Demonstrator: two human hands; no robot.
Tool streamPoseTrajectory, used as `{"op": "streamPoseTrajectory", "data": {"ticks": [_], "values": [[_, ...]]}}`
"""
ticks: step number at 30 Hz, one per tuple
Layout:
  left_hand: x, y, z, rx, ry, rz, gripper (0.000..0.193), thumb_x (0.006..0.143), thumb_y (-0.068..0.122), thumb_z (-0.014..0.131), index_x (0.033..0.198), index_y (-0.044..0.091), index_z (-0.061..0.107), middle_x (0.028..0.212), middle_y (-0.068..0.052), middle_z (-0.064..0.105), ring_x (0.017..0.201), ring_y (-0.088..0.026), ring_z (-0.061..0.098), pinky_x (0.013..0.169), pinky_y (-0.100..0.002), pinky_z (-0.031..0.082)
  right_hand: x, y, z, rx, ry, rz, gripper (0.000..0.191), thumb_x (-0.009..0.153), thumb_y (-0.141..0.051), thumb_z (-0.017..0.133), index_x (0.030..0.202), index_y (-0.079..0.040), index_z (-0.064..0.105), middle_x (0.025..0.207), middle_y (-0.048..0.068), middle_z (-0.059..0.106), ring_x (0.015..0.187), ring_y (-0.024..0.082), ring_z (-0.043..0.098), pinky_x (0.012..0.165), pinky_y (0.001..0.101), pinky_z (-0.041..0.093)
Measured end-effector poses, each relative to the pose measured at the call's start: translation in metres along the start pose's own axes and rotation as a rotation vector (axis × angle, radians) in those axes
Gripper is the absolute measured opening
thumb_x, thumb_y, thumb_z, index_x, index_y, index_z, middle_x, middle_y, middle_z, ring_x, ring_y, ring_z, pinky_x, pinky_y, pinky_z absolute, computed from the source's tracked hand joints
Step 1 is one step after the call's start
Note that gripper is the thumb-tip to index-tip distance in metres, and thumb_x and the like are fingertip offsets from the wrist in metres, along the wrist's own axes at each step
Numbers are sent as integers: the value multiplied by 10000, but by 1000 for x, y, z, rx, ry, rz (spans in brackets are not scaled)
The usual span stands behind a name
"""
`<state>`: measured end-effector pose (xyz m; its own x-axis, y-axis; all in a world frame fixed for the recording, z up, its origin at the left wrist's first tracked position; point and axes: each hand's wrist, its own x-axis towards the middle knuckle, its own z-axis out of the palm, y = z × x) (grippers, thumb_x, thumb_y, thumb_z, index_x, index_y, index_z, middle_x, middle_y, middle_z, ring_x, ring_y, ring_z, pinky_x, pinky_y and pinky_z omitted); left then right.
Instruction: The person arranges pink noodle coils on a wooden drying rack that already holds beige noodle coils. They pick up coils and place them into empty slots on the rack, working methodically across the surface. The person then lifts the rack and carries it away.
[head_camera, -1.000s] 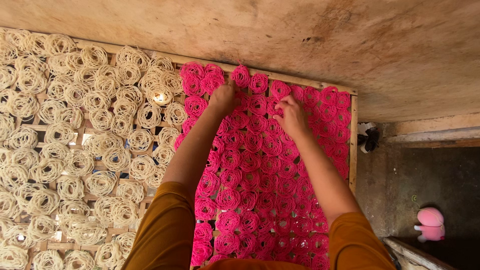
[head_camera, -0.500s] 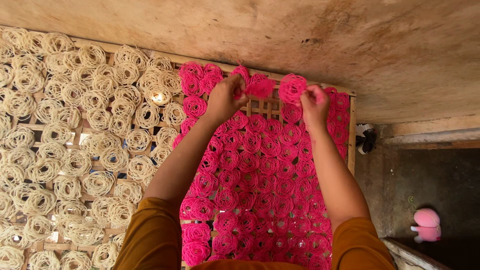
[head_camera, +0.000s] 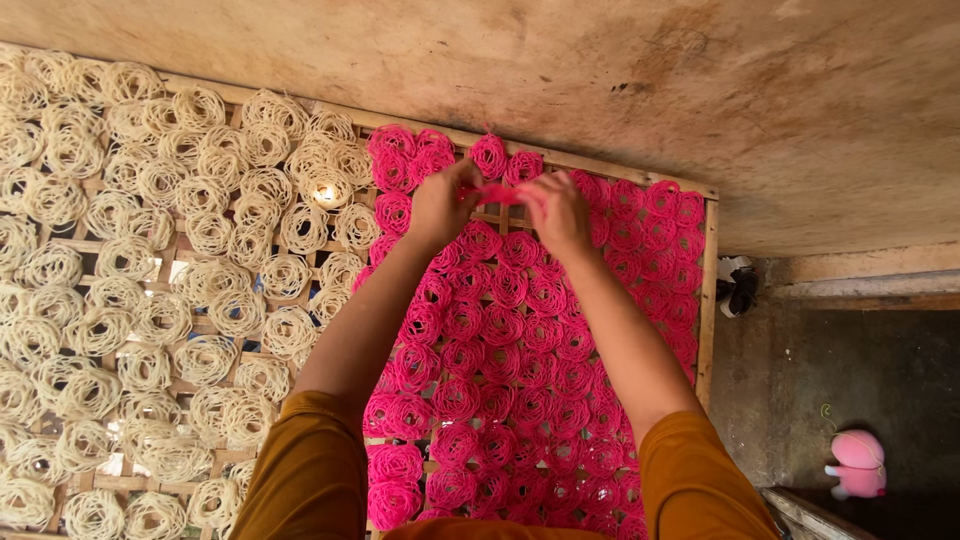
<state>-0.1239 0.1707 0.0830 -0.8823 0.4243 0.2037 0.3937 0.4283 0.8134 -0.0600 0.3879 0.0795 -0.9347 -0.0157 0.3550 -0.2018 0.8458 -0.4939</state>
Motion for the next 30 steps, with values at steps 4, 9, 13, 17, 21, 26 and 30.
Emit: {"op": "streamPoseTrajectory", "data": {"ticks": [4,9,13,17,21,26,30], "values": [[5,-7,-4,-108,265,-80,130,927,120,771,952,106,644,879,-48,724,795,-246,748,693,-350,578,2,14,-16,80,262,52,155,990,-40,739,1140,-64,766,1053,95,723,999,270,668,883,389,549],[0,-8,16,519,66,300,149,884,134,738,1032,144,720,1011,-33,693,912,-227,704,671,-364,572,-22,0,1,-46,118,-154,394,946,-15,685,1339,-18,702,1223,138,694,1137,324,627,988,405,514],[-36,-5,30,462,22,285,273,860,195,727,1126,133,704,1116,-33,674,1016,-233,662,815,-389,555,-66,-19,16,-58,8,-78,361,824,-162,820,1135,-19,705,1075,126,677,1052,314,618,1029,446,438],[-75,-7,45,491,-49,195,422,749,289,746,1108,80,672,1086,-97,658,1043,-296,620,862,-429,513,-91,-23,22,-16,-104,122,328,762,-237,913,928,-52,700,933,112,657,949,319,615,905,443,468],[-72,-14,63,537,-32,151,232,875,283,707,1014,100,680,1036,-51,667,1021,-267,659,837,-419,554,-85,-24,35,-179,-146,50,236,771,-154,869,919,-77,702,966,87,690,925,289,670,793,422,548],[-60,-9,67,536,-31,14,145,929,241,678,878,106,698,889,-76,710,704,-274,711,566,-408,552,-71,-8,36,-123,-41,251,120,799,-84,809,812,-79,690,830,86,716,708,233,702,660,378,575],[-64,-6,40,164,225,-198,201,908,278,753,841,90,727,746,-79,749,604,-248,710,569,-404,552,-80,28,-4,423,227,458,80,865,7,716,899,-58,684,829,52,723,741,140,689,681,263,583]]}}
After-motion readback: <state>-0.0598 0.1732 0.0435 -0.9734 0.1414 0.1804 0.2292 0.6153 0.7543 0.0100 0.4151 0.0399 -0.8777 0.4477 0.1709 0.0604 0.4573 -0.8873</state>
